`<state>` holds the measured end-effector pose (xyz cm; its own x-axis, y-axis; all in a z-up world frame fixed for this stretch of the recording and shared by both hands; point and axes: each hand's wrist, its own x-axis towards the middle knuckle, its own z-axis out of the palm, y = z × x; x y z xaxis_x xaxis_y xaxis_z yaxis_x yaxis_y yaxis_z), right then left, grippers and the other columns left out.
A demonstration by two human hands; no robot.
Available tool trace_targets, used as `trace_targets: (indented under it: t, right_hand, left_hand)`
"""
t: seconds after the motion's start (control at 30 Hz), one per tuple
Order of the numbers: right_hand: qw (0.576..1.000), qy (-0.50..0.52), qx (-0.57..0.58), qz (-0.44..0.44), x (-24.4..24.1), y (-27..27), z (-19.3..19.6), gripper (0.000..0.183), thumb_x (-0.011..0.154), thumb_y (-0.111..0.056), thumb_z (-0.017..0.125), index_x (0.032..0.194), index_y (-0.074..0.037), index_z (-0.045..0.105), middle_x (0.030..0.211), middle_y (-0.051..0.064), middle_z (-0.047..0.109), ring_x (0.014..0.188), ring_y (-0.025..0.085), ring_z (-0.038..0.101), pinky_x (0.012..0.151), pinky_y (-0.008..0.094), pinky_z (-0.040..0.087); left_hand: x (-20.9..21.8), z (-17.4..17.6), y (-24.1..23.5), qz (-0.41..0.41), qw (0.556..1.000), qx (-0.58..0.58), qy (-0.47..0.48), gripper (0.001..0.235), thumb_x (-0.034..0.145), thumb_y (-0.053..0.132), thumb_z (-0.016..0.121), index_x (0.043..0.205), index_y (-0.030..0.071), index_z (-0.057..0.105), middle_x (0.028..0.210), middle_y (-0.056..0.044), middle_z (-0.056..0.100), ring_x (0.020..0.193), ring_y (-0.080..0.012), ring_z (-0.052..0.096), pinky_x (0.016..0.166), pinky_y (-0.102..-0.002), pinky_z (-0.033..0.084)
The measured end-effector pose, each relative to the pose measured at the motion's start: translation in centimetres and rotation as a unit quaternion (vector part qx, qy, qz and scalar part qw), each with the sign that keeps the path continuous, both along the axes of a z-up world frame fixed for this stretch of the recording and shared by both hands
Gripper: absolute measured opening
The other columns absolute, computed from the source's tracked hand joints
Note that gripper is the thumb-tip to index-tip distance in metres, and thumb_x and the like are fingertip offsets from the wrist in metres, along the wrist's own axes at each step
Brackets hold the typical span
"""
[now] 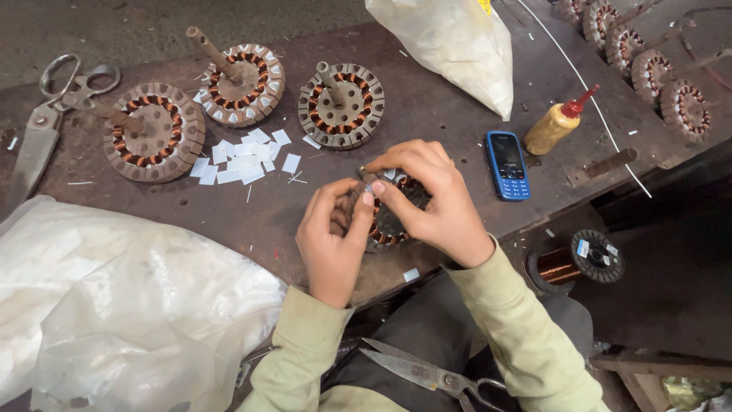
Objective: The person cuts small white paper pieces with scissors and inserts them into slots of a circular copper-wound component. The person repeats this process across multiple similar components on a cluttered workbench.
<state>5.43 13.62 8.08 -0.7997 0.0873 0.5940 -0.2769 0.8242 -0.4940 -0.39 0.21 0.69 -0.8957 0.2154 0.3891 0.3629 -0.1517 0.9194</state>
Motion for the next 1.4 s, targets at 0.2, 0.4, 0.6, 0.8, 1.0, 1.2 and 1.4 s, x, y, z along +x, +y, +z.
trace_targets:
  t: [0.2,0.4,0.6,0.8,1.0,1.2,1.4]
  right_hand:
    - [0.999,0.013,0.026,-0.024,0.3,-0.8,0.2,0.022,0.093,-0.012,0.075,0.114,-0.008,0.073,0.116,0.009,0.069,0.115,0.029,0.061,0.102,0.041,0.046]
    - [0.986,0.053,0.095,-0.124,3.3,-2.6,-1.0,0.040,0.092,-0.013,0.074,0.130,-0.005,0.066,0.139,0.019,0.058,0.131,0.038,0.053,0.111,0.047,0.040]
    - [0.967,0.014,0.081,-0.241,16.6,-3.3,-10.2,0.032,0.081,-0.009,0.076,0.112,-0.006,0.070,0.122,0.013,0.066,0.118,0.033,0.062,0.104,0.044,0.049]
    - [0.901,-0.224,0.093,-0.360,23.0,2.0,-22.7,0.032,0.069,-0.019,0.080,0.100,-0.009,0.075,0.104,0.010,0.071,0.103,0.031,0.067,0.094,0.044,0.051]
    - [0.861,-0.351,0.107,-0.352,23.4,4.8,-28.9,0.036,0.066,-0.031,0.081,0.097,-0.012,0.077,0.096,0.007,0.074,0.095,0.026,0.071,0.089,0.045,0.052]
    - [0.860,-0.380,0.129,-0.315,26.7,1.8,-29.9,0.042,0.064,-0.043,0.082,0.094,-0.015,0.078,0.088,0.003,0.076,0.087,0.022,0.074,0.083,0.047,0.053]
    - [0.837,-0.486,0.035,-0.250,30.2,0.2,-23.8,0.048,0.061,-0.055,0.083,0.092,-0.018,0.080,0.081,0.000,0.079,0.079,0.017,0.078,0.077,0.048,0.054]
  left_hand:
    - [-0.4,0.3,0.0,0.009,1.000,-0.007,0.025,0.019,0.093,0.014,0.076,0.109,0.004,0.072,0.088,-0.001,0.067,0.069,-0.0052,0.061,0.058,-0.021,0.051]
    - [-0.3,0.5,-1.1,-0.024,1.000,-0.017,-0.004,0.021,0.098,0.018,0.071,0.112,0.003,0.074,0.095,-0.007,0.064,0.074,-0.0094,0.056,0.060,-0.025,0.046]
    - [-3.7,-0.1,-3.0,0.137,0.940,-0.218,0.224,0.031,0.100,0.012,0.062,0.128,0.000,0.065,0.126,-0.015,0.064,0.104,-0.0294,0.062,0.085,-0.039,0.051]
    - [-5.6,-2.7,-0.7,0.150,0.855,-0.436,0.237,0.047,0.084,0.016,0.066,0.128,-0.002,0.062,0.130,-0.016,0.063,0.115,-0.0338,0.053,0.089,-0.053,0.040]
    - [0.1,-2.6,-4.1,0.059,0.818,-0.495,0.286,0.048,0.080,0.018,0.070,0.122,-0.004,0.064,0.130,-0.014,0.063,0.114,-0.0306,0.054,0.088,-0.049,0.041]
    - [4.7,-0.2,-8.4,-0.082,0.870,-0.350,0.338,0.048,0.073,0.014,0.075,0.119,0.001,0.068,0.115,-0.011,0.065,0.112,-0.0329,0.055,0.090,-0.048,0.040]
    - [5.6,-1.2,-9.0,-0.076,0.907,-0.266,0.318,0.022,0.084,0.004,0.075,0.105,0.009,0.074,0.093,-0.007,0.063,0.095,-0.0280,0.062,0.084,-0.041,0.045]
